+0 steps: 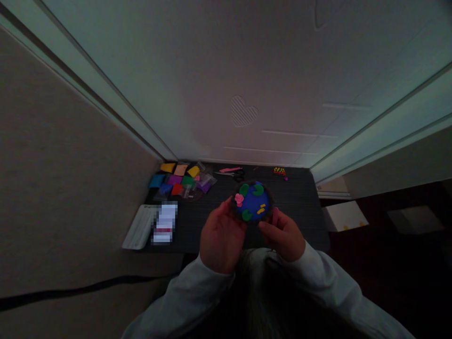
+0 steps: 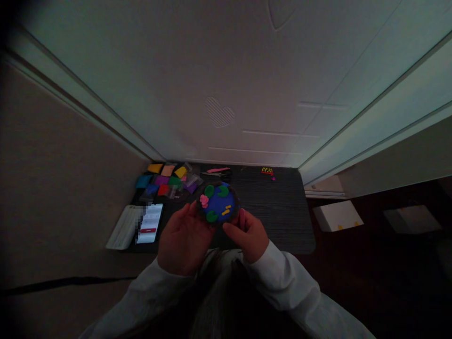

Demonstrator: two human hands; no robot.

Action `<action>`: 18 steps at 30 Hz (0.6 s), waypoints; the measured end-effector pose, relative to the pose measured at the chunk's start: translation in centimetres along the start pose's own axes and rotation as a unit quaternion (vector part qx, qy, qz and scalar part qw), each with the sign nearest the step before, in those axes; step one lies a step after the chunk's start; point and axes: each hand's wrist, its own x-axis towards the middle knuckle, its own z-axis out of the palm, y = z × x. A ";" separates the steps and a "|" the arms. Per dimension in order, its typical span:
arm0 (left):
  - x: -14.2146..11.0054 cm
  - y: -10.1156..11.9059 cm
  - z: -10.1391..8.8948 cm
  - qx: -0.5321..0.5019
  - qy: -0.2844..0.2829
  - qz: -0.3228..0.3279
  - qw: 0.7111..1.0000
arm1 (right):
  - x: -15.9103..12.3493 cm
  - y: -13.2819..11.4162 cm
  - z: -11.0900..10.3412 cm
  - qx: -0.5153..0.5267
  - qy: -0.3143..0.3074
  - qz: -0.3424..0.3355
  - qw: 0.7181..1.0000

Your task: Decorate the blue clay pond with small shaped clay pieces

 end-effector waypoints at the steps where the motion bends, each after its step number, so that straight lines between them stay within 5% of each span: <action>1: 0.0 0.0 -0.1 0.009 0.006 0.007 1.000 | 0.0 0.0 -0.1 -0.006 -0.002 0.002 1.000; 9: -0.2 0.4 -0.8 0.135 -0.018 0.053 0.989 | -0.3 -0.7 -0.4 -0.012 -0.016 0.004 1.000; 18: -0.3 0.7 -1.2 0.190 0.002 0.027 0.981 | -0.6 -1.8 -0.8 0.009 -0.032 -0.020 0.999</action>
